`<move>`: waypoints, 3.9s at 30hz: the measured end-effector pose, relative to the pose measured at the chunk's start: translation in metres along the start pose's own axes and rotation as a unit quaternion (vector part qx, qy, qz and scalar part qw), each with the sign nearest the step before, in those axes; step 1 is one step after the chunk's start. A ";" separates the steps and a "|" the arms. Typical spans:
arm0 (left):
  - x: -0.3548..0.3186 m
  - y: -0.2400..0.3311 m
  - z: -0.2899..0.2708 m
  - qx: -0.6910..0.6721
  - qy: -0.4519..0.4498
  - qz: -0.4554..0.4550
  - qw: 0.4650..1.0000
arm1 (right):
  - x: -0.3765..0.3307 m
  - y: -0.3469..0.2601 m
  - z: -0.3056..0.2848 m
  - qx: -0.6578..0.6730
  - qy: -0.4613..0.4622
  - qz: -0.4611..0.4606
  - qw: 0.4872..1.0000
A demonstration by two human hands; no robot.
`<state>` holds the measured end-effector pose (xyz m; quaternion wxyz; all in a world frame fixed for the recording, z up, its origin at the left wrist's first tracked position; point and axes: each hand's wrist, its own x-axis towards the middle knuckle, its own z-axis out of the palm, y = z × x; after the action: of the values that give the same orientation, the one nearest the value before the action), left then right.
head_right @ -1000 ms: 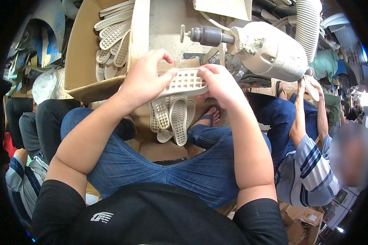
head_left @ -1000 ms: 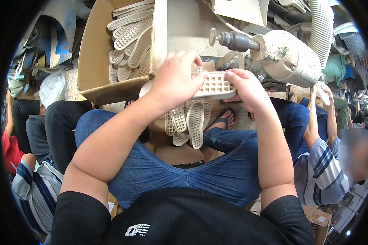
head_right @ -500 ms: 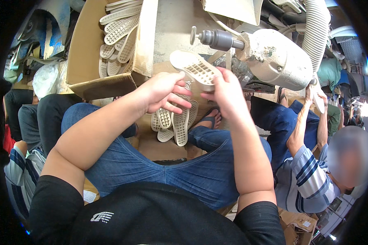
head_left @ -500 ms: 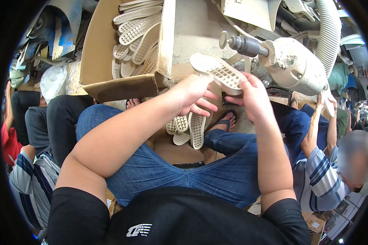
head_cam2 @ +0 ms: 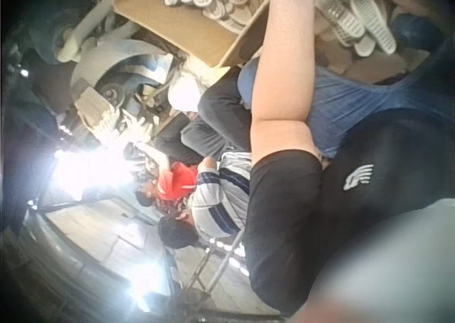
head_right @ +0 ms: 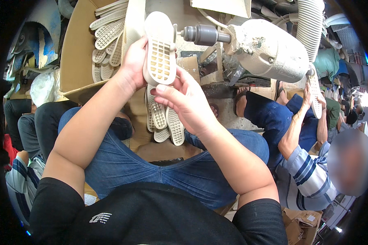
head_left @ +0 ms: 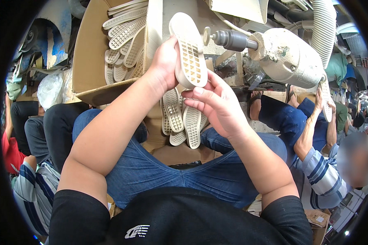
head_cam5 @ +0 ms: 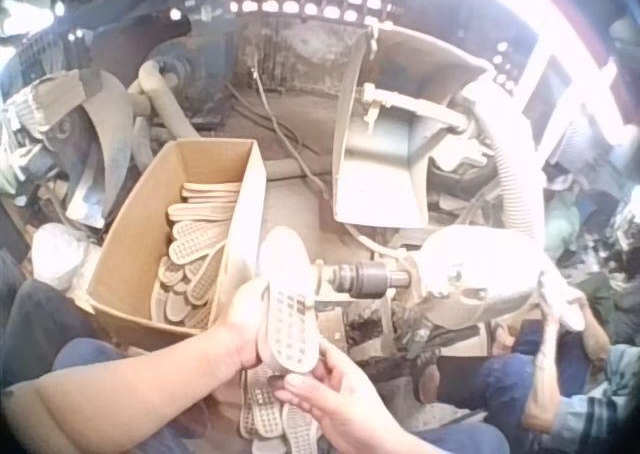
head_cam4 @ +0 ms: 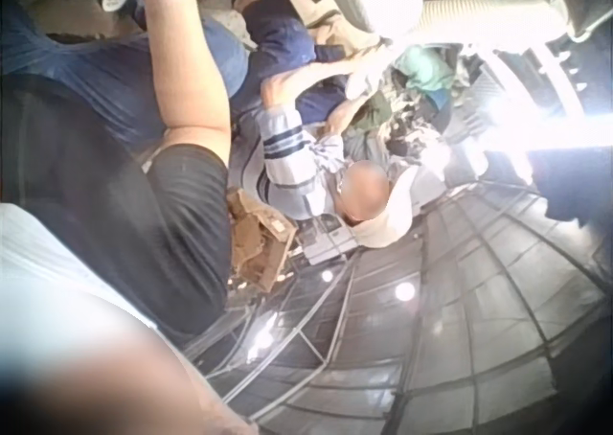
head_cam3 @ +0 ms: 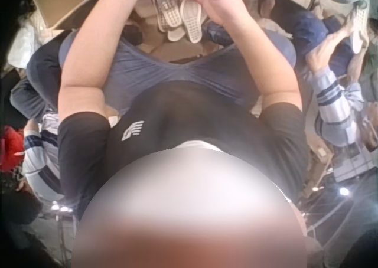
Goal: The person sits on the floor and repeatedly presses white shoe soles against a rotating grinding wheel to smooth the edges. They handle the soles one at a time, rotating them to grind different sides, and place finished soles into a nearby cardboard box.
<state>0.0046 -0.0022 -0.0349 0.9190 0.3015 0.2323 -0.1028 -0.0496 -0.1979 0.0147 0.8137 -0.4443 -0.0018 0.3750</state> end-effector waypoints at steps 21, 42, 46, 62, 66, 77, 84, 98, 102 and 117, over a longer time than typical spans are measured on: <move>0.022 0.019 0.026 0.027 0.079 0.122 0.989 | 0.057 0.005 -0.011 -0.048 0.047 -0.131 0.989; 0.023 0.013 0.019 0.033 0.111 0.110 0.987 | 0.059 0.003 -0.010 -0.152 0.094 -0.083 0.980; 0.014 0.001 0.003 0.056 0.121 0.068 0.989 | 0.047 -0.009 -0.009 -0.230 0.079 0.012 0.970; -0.066 -0.030 -0.035 0.434 0.105 -0.084 0.891 | 0.023 0.075 -0.030 -0.787 -0.351 0.229 0.452; -0.054 0.070 -0.028 0.447 0.101 0.115 0.881 | 0.027 0.068 -0.018 -0.792 -0.223 0.182 0.538; 0.084 0.178 -0.295 0.801 0.162 -0.229 0.528 | 0.024 0.065 -0.005 -0.799 -0.265 0.222 0.493; 0.137 0.107 -0.419 0.903 0.058 -0.113 0.411 | 0.040 0.067 0.000 -0.815 -0.277 0.237 0.450; 0.172 0.130 -0.426 0.873 0.165 -0.058 0.456 | 0.052 0.074 -0.015 -0.793 -0.232 0.219 0.518; 0.169 0.115 -0.383 0.973 0.072 -0.004 0.217 | 0.054 0.064 -0.016 -0.794 -0.214 0.208 0.529; -0.121 0.158 -0.095 0.393 0.236 -0.029 0.888 | 0.021 0.008 0.028 -0.711 -0.143 -0.008 0.689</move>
<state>-0.0830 0.1867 0.0371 0.6400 0.6467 0.3913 -0.1378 -0.0490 -0.1619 0.0189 0.2475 -0.8307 -0.3872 0.3142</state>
